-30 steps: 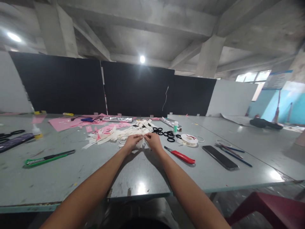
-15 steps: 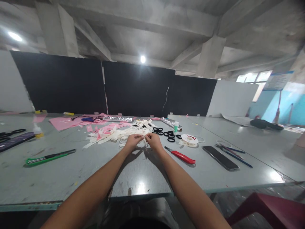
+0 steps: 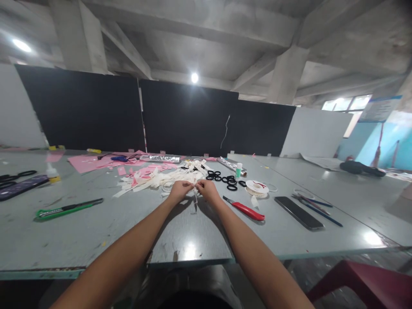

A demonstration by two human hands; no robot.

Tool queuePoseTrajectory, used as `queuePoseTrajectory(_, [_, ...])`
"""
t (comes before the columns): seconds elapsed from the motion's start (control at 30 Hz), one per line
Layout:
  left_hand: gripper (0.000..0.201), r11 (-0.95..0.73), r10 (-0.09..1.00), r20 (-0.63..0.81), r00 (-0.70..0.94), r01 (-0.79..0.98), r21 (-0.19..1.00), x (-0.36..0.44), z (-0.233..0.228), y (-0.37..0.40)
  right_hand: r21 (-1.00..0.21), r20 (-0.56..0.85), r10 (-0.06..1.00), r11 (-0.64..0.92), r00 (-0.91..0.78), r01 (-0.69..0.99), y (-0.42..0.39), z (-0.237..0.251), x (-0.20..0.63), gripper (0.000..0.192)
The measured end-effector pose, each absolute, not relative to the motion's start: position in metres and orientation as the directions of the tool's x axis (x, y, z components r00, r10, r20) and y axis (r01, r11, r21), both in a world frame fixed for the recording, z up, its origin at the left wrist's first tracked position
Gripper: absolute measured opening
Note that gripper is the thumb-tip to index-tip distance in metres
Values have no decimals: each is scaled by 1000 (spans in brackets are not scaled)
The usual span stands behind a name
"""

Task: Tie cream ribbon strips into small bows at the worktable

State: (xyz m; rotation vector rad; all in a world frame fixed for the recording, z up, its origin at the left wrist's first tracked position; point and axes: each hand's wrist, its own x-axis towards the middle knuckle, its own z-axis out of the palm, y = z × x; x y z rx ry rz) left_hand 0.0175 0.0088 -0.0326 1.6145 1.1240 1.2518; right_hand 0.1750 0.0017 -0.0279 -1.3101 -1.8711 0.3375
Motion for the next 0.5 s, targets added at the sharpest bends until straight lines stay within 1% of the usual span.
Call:
queuePoseTrajectory(0.1, [22, -371, 929, 349, 127, 296, 880, 17, -33, 9, -621, 450, 879, 435, -158, 652, 2, -30, 175, 17])
queuePoseTrajectory(0.17, [21, -374, 927, 354, 119, 331, 866, 17, -34, 9, -629, 448, 879, 438, -162, 642, 2, -31, 174, 17])
queuePoseTrajectory(0.4, [21, -368, 930, 343, 133, 296, 881, 16, -34, 10, -652, 440, 885, 432, -152, 623, 4, -34, 176, 17])
queuePoseTrajectory(0.5, [22, -367, 930, 337, 149, 329, 870, 15, -36, 11, -656, 424, 892, 422, -157, 626, 4, -35, 177, 16])
